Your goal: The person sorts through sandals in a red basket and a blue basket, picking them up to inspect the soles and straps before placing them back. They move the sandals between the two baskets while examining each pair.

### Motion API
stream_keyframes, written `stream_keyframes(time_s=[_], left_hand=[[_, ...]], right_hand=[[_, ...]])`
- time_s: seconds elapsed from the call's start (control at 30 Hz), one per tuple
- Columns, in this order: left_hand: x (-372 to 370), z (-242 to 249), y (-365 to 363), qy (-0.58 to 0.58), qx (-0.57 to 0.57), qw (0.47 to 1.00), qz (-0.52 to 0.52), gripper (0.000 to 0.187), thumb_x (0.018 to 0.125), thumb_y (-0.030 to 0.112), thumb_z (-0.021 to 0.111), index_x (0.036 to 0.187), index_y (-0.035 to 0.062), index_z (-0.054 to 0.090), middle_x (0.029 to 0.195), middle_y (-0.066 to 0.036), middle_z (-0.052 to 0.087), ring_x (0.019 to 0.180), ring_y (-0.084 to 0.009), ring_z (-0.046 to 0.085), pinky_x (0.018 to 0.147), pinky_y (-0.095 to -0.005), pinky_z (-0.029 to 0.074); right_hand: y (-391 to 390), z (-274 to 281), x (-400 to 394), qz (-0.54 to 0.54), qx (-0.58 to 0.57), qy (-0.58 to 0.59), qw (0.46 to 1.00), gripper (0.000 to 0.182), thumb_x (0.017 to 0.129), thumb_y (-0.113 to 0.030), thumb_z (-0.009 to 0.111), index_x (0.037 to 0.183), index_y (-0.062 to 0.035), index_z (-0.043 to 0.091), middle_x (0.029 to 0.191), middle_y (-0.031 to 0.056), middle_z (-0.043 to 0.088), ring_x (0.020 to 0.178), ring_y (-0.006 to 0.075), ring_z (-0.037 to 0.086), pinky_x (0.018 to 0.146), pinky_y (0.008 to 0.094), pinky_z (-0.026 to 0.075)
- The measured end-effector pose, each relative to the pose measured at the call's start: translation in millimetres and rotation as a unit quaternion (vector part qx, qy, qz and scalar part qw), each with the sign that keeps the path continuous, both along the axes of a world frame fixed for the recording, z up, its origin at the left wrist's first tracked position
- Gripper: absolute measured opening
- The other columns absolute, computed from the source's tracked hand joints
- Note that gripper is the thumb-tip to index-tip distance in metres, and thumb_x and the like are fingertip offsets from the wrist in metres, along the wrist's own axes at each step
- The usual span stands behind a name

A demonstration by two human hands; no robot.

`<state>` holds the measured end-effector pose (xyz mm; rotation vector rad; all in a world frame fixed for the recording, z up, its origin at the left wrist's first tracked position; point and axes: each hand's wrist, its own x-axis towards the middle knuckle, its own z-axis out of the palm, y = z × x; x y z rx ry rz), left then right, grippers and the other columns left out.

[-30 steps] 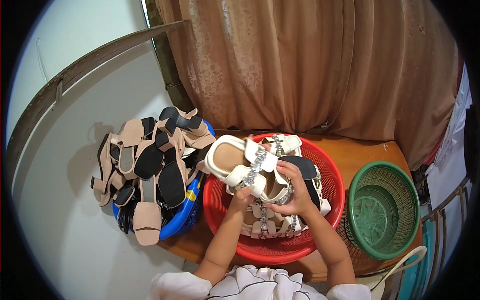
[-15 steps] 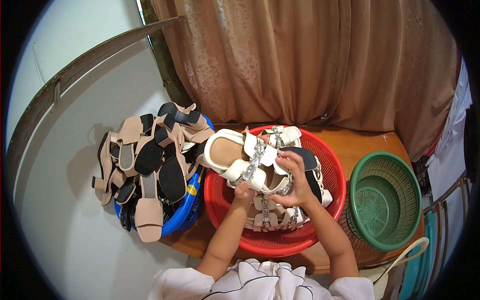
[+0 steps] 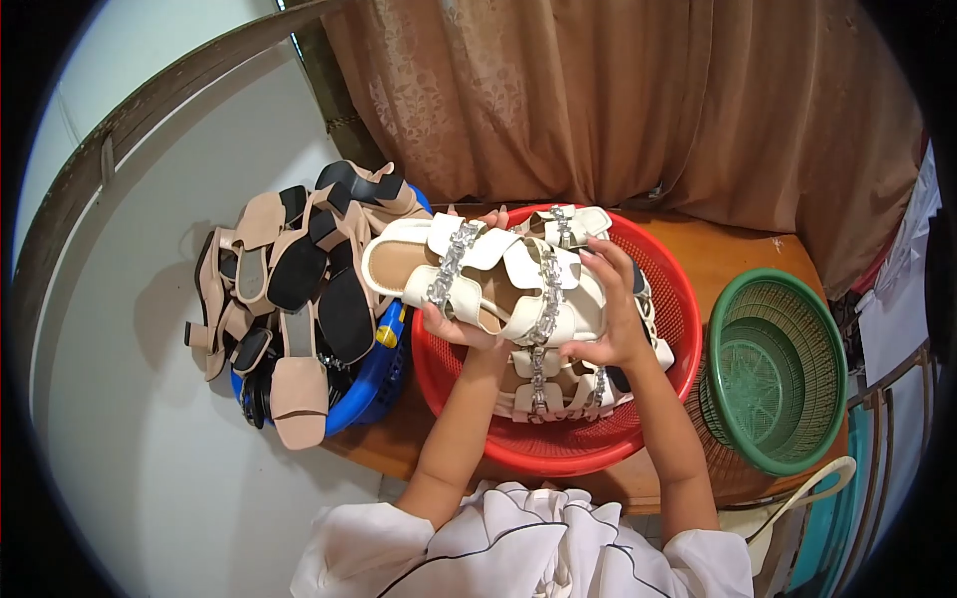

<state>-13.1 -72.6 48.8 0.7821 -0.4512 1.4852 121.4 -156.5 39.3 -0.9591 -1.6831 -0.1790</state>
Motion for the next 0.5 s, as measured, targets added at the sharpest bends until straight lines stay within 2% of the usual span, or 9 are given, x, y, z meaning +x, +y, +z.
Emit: stream_keyframes(time_s=[0.13,0.17,0.3,0.4,0.5], left_hand=[[-7,0,2,-0.026,-0.034,0.997,-0.06,0.089,0.073,0.066,0.038,0.134,0.002,0.023,0.13,-0.025,0.034,0.123,-0.0394,0.03,0.102,-0.0488,0.026],[-9,-2,9,-0.009,-0.031,0.999,-0.02,0.091,0.073,0.067,0.037,0.134,0.0011,0.023,0.131,-0.024,0.032,0.124,-0.0388,0.028,0.103,-0.0485,0.025],[-12,-1,7,-0.042,-0.005,0.996,-0.081,0.091,0.074,0.067,0.036,0.135,0.0016,0.02,0.132,-0.024,0.032,0.125,-0.0383,0.027,0.104,-0.0478,0.023],[-12,-5,13,0.006,-0.012,1.0,-0.001,0.091,0.074,0.067,0.036,0.135,0.0022,0.019,0.132,-0.023,0.032,0.125,-0.038,0.028,0.104,-0.0476,0.023],[-11,-6,13,0.001,-0.015,1.0,-0.006,0.091,0.074,0.067,0.036,0.136,0.0021,0.019,0.132,-0.023,0.032,0.125,-0.0379,0.029,0.104,-0.0473,0.023]], right_hand=[[0,6,-2,0.045,-0.01,-0.024,0.999,0.089,0.05,-0.046,0.078,0.121,-0.0067,0.041,0.124,0.0209,0.04,0.111,0.0369,0.045,0.092,0.0432,0.038],[-1,8,-3,0.055,-0.015,-0.018,0.998,0.085,0.05,-0.039,0.08,0.119,-0.0058,0.043,0.121,0.0208,0.045,0.108,0.0368,0.048,0.09,0.0419,0.04],[-2,5,-4,0.054,-0.015,-0.018,0.998,0.082,0.05,-0.034,0.082,0.117,-0.004,0.044,0.117,0.0212,0.049,0.107,0.0356,0.049,0.09,0.0407,0.041],[-1,3,-4,0.065,-0.005,-0.004,0.998,0.081,0.05,-0.032,0.082,0.116,-0.0032,0.045,0.116,0.0215,0.049,0.107,0.0348,0.05,0.089,0.0399,0.041],[-2,5,-3,0.074,-0.004,0.01,0.997,0.08,0.05,-0.031,0.083,0.115,-0.003,0.046,0.117,0.0222,0.049,0.107,0.0344,0.05,0.09,0.0396,0.041]])
